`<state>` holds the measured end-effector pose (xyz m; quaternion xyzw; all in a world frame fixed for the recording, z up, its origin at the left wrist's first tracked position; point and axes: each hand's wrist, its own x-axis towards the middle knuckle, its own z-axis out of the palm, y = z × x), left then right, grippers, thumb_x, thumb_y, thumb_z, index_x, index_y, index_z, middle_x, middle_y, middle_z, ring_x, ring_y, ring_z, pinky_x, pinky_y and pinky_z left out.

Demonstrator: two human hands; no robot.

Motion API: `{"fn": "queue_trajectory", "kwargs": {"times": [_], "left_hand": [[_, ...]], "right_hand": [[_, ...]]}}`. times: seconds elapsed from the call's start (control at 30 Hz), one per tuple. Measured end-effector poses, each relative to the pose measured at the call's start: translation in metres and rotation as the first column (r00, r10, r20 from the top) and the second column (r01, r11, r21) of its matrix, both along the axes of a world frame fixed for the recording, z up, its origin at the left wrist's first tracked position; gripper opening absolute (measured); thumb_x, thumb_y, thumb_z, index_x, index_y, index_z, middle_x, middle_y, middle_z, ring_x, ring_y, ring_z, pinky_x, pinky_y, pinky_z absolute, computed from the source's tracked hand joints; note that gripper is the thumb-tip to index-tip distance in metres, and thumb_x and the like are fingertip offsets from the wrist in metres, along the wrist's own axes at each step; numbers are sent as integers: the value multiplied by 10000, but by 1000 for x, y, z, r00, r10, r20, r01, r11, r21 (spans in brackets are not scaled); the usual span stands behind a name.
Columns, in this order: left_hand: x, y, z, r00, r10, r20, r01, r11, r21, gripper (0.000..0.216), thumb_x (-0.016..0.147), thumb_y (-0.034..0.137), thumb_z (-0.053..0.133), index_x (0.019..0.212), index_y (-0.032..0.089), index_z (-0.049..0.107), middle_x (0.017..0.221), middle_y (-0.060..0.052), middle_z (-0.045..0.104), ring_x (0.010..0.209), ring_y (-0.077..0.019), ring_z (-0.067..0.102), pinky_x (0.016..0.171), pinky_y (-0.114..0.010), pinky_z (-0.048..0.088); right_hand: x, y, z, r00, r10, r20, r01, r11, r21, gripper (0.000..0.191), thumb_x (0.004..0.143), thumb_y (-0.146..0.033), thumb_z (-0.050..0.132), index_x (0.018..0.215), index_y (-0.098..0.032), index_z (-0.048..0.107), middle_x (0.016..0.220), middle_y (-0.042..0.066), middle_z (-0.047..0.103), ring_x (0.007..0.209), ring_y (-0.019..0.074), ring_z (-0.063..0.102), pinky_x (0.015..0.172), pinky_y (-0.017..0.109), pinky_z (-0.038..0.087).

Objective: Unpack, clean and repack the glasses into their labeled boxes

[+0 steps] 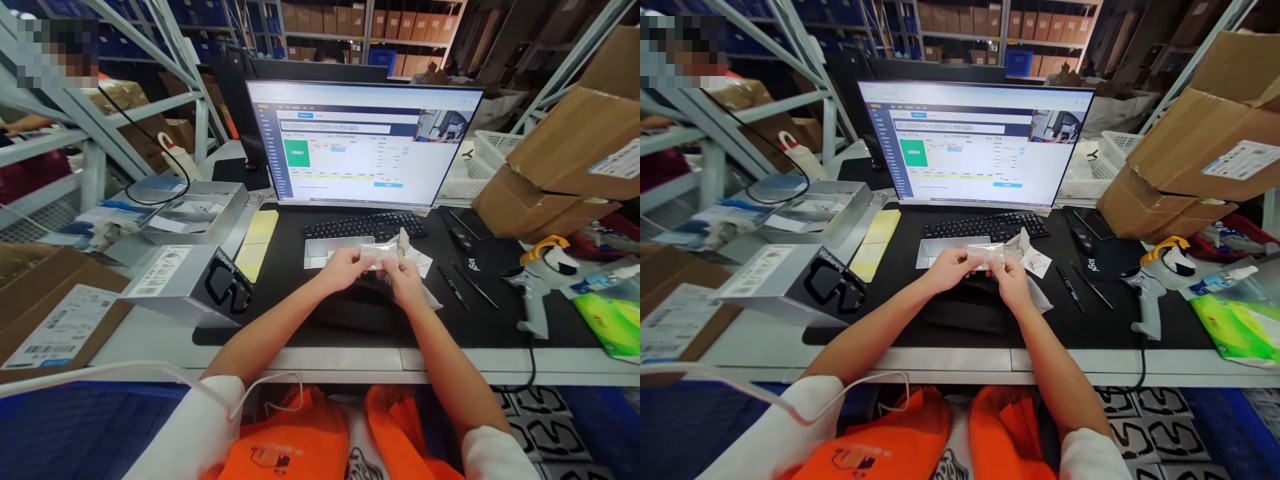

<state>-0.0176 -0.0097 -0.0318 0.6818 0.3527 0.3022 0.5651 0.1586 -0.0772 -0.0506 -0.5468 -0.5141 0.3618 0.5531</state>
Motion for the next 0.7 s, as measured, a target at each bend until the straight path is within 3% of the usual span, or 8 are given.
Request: {"fn": "queue_trajectory", "kwargs": {"times": [0.17,0.23,0.4,0.6,0.7], "left_hand": [[-3,5,-7,985,-146,91,153,985,-80,478,773,581,776,881,117,731,795,-50,707,676,-138,583,653,-258,452],[-5,7,-7,984,-127,121,137,987,-79,484,760,563,795,950,120,744,840,-54,717,704,-143,588,667,-258,453],[-10,7,-3,996,-58,63,60,997,-38,530,890,637,601,721,138,657,642,-11,591,611,-129,512,607,-259,399],[-8,0,0,990,-120,-73,129,982,139,456,887,544,620,654,155,581,635,12,541,615,-117,459,593,-254,341],[-10,3,2,987,-153,-57,157,986,61,481,884,590,613,683,154,595,613,17,527,583,-114,459,579,-257,345]], "right_hand": [[-1,-1,-2,1000,-23,0,23,999,-29,612,839,-769,635,644,-189,629,641,35,616,648,169,546,673,315,430],[-2,-1,-1,999,-13,-53,12,1000,-17,564,815,-749,681,719,-194,658,668,28,632,663,170,558,690,315,443],[-5,-3,1,989,74,-129,-81,995,-51,519,769,-704,745,736,-190,684,705,38,664,709,184,595,752,332,472],[-3,-6,8,994,91,-59,-101,976,-191,503,668,-628,843,676,-174,624,615,-8,538,609,133,450,591,276,340],[10,-6,13,985,170,-16,-169,959,-228,482,727,-619,801,697,-165,641,622,-3,551,613,133,445,596,276,324]]}}
